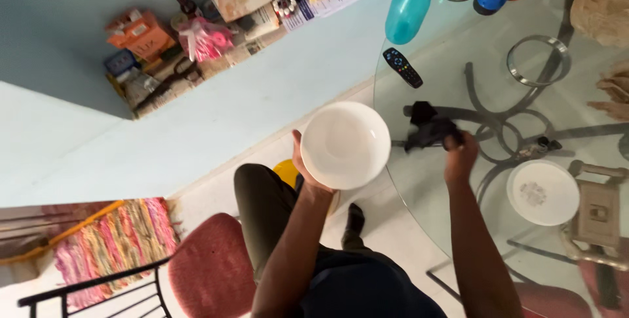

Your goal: The person wipes several white bowls and a spoon with a black cloth on a glass table. They then stack the cleaned items and place them on a shelf in a cabinet.

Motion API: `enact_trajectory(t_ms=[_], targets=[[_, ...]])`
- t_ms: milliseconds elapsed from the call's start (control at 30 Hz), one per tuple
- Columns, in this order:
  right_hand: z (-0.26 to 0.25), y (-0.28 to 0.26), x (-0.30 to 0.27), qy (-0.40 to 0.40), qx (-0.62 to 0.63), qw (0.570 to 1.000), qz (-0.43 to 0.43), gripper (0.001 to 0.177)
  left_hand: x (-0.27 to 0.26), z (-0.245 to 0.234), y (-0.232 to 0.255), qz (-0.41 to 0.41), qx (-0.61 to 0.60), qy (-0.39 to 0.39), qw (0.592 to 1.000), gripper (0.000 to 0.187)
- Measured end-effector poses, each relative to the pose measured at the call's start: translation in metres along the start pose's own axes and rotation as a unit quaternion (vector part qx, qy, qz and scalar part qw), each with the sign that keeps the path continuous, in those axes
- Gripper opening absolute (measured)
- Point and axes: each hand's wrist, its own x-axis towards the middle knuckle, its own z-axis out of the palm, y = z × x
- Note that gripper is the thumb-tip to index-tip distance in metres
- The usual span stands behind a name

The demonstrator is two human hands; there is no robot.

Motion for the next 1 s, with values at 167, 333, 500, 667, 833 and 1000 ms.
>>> enact_trajectory(t_ms=[167,333,500,667,833,1000], targets=[[-0.008,-0.094,-0.027,-0.126,0.457,0.878,0.062,0.039,0.002,-0.001,-0.002,-0.055,0.014,0.059,0.997,0.106],[0.049,-0.154,-0.078,-0.234,0.207,0.95,0.021,0.041,0.009,0.006,-0.032,-0.139,0.061,0.129,0.98,0.101],[0.121,-0.185,-0.122,-0.279,-0.17,0.919,-0.221,0.057,-0.004,0.054,-0.051,0.026,0.28,-0.062,0.958,0.081],[0.106,-0.184,-0.128,-0.4,-0.002,0.907,-0.134,0.059,-0.004,0.075,-0.05,0.112,0.423,-0.021,0.899,0.077],[0.074,-0.176,-0.094,-0.459,-0.117,0.837,-0.276,0.054,-0.004,0.072,-0.05,0.044,0.186,0.009,0.981,0.075],[0.082,-0.208,-0.063,-0.38,-0.298,0.753,-0.447,0.041,0.016,0.059,-0.048,-0.073,0.059,0.058,0.994,0.067]])
